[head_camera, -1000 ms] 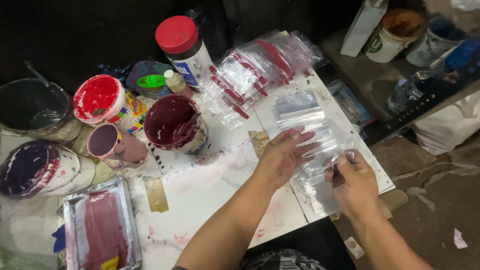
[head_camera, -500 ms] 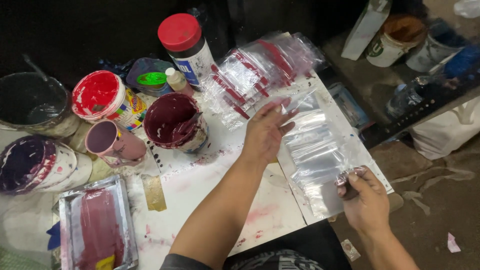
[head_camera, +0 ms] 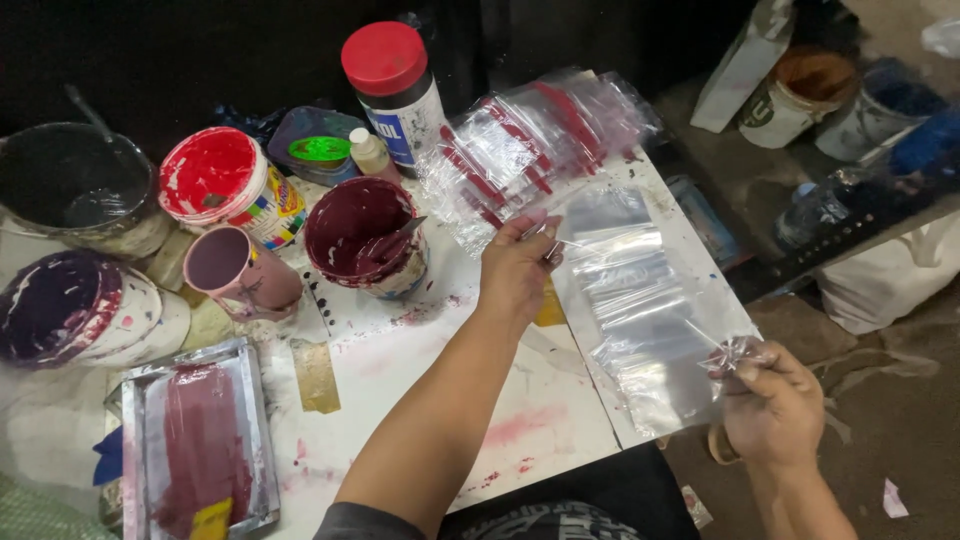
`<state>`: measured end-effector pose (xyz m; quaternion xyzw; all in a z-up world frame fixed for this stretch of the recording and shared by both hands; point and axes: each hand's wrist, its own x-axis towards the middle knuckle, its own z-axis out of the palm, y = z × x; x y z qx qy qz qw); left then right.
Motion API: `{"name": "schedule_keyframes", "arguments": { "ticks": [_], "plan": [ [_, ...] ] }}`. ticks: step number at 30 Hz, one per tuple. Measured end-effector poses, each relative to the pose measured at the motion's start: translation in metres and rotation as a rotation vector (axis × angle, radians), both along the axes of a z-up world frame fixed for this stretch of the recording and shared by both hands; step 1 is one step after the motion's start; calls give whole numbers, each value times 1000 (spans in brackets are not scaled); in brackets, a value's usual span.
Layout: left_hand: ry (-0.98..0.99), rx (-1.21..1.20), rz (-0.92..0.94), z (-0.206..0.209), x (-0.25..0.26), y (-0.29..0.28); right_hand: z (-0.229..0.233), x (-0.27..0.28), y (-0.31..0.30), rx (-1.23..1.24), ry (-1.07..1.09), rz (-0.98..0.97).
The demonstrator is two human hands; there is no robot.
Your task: The person spreads red ink evenly across a screen printing frame using a squeegee. They then press a clear plastic sheet onto the inked screen to transfer the ink.
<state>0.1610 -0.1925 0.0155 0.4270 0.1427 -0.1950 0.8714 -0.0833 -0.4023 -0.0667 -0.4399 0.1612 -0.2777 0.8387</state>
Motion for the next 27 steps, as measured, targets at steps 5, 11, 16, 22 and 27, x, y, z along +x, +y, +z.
{"name": "schedule_keyframes", "arguments": {
  "ticks": [5, 11, 16, 22, 27],
  "plan": [
    [37, -34, 32, 6, 6, 6, -7, -3, 3, -26, 24, -30],
    [3, -6, 142, -6, 0, 47, 4, 5, -1, -47, 3, -40],
    [41, 64, 198, 7, -44, 107, 22, 24, 7, -88, 153, -104],
    [-84, 409, 267, 2, -100, 196, 62, 56, 61, -221, 491, -61],
    [-51, 461, 333, -10, -139, 259, 69, 74, 100, -358, 585, 67]
  ]
}}
